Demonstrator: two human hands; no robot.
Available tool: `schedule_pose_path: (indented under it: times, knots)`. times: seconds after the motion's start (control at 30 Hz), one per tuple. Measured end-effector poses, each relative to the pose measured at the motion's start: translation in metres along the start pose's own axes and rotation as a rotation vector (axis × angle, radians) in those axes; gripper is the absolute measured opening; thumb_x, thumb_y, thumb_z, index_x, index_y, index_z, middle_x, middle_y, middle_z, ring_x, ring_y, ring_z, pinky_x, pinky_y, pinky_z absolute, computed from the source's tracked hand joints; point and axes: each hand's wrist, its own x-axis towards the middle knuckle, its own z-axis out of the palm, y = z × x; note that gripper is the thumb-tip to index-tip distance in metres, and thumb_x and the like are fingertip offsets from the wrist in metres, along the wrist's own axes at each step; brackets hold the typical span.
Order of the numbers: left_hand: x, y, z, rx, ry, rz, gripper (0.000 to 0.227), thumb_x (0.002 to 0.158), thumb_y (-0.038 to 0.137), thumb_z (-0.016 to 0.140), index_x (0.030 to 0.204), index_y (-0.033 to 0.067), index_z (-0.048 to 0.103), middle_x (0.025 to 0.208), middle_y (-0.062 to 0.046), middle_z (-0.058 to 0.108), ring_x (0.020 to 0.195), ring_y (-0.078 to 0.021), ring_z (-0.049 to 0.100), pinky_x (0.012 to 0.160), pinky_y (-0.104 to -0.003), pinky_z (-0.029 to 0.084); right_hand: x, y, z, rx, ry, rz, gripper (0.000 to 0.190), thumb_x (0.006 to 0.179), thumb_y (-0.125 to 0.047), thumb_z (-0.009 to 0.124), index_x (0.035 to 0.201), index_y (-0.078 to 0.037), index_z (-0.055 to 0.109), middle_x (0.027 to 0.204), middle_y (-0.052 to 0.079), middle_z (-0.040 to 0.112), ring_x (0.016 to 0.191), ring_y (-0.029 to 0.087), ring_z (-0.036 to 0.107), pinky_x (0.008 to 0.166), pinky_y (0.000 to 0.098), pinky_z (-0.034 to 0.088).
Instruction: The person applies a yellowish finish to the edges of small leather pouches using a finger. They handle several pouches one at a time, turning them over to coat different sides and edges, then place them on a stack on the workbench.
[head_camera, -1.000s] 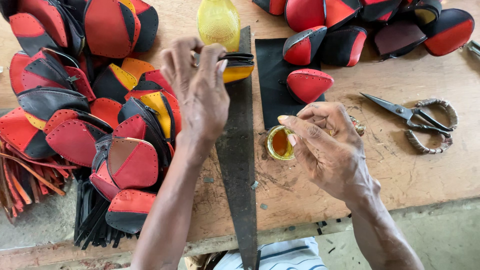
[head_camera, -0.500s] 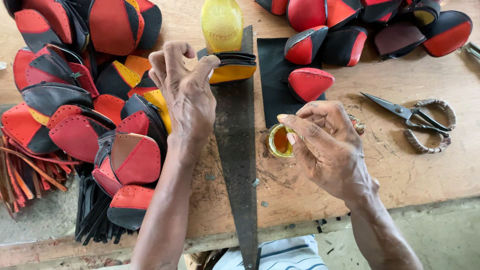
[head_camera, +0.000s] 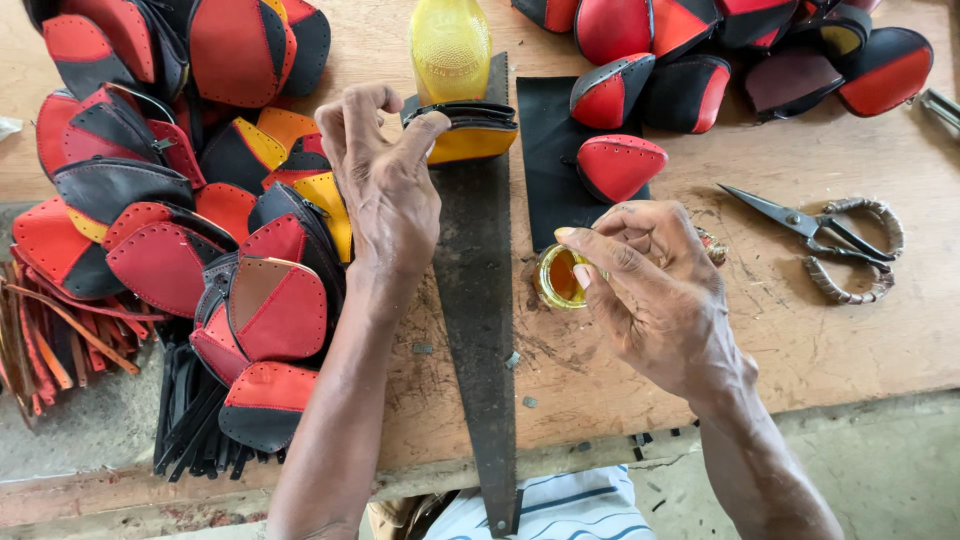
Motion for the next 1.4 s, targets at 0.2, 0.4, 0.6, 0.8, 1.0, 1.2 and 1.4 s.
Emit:
schedule_pose_path:
  times: [0.2, 0.4, 0.6, 0.8, 1.0, 1.2, 1.4]
  knots:
    - [0.001, 0.01, -0.007, -0.031, 0.007, 0.005, 0.021, 0.094, -0.001, 0.074, 0.11, 0.0125, 0.077, 0.118, -0.012, 0.052, 0.113, -0.0295, 0.048, 0.1, -0.043, 0.043, -0.001, -0.01, 0.0, 0.002, -0.002, 0.011, 0.042, 0.091, 0.008, 0.072, 0.13, -0.009, 0.068, 0.118, 0.01, 0.055, 0.091, 0.015, 0.065, 0.077, 0.0283, 0.057]
    - [-0.025, 0.046, -0.045, -0.068, -0.084, -0.013, 0.034, 0.088, -0.006, 0.067, 0.116, 0.0108, 0.075, 0.128, -0.014, 0.056, 0.119, -0.0337, 0.05, 0.105, -0.044, 0.044, -0.003, -0.036, 0.006, -0.01, -0.01, -0.047, 0.039, 0.093, 0.005, 0.073, 0.129, -0.009, 0.068, 0.122, 0.011, 0.057, 0.104, 0.021, 0.066, 0.086, 0.0309, 0.059]
    - [-0.067, 0.065, -0.104, -0.108, -0.111, -0.121, 0.035, 0.091, -0.004, 0.07, 0.123, 0.0104, 0.069, 0.135, -0.015, 0.055, 0.128, -0.0356, 0.049, 0.11, -0.047, 0.041, -0.01, -0.066, 0.026, 0.079, -0.072, -0.088, 0.038, 0.095, 0.004, 0.072, 0.129, -0.01, 0.067, 0.123, 0.012, 0.057, 0.1, 0.02, 0.067, 0.083, 0.0305, 0.06]
    - [-0.104, 0.046, -0.141, 0.204, -0.005, -0.31, 0.061, 0.091, 0.014, 0.078, 0.144, 0.0057, 0.049, 0.148, -0.022, 0.043, 0.139, -0.0395, 0.037, 0.115, -0.055, 0.027, -0.014, -0.085, 0.043, 0.082, -0.13, -0.161, 0.041, 0.093, 0.002, 0.072, 0.131, -0.013, 0.066, 0.125, 0.011, 0.057, 0.099, 0.019, 0.069, 0.082, 0.031, 0.06]
    - [-0.117, 0.02, -0.119, 0.245, -0.045, -0.371, 0.092, 0.089, 0.028, 0.085, 0.155, -0.0014, 0.029, 0.158, -0.026, 0.031, 0.147, -0.0434, 0.028, 0.121, -0.059, 0.021, -0.011, -0.101, 0.052, 0.065, -0.152, -0.192, 0.041, 0.094, -0.001, 0.072, 0.132, -0.013, 0.066, 0.126, 0.011, 0.056, 0.099, 0.02, 0.068, 0.083, 0.0297, 0.063]
    - [-0.142, 0.039, -0.114, 0.134, -0.095, -0.204, 0.09, 0.071, 0.012, 0.09, 0.147, 0.0126, 0.041, 0.16, -0.025, 0.029, 0.149, -0.0427, 0.027, 0.121, -0.058, 0.024, -0.017, -0.099, 0.047, 0.022, -0.164, -0.141, 0.041, 0.093, 0.0, 0.073, 0.132, -0.012, 0.067, 0.127, 0.011, 0.057, 0.091, 0.017, 0.064, 0.078, 0.0302, 0.059]
    - [-0.134, 0.046, -0.112, 0.067, 0.016, -0.147, 0.083, 0.077, 0.008, 0.093, 0.141, 0.0096, 0.04, 0.156, -0.016, 0.041, 0.145, -0.0351, 0.037, 0.119, -0.06, 0.019, -0.011, -0.082, 0.017, -0.159, -0.1, -0.139, 0.044, 0.09, -0.008, 0.079, 0.133, -0.011, 0.067, 0.131, 0.013, 0.053, 0.109, 0.023, 0.06, 0.083, 0.0273, 0.06]
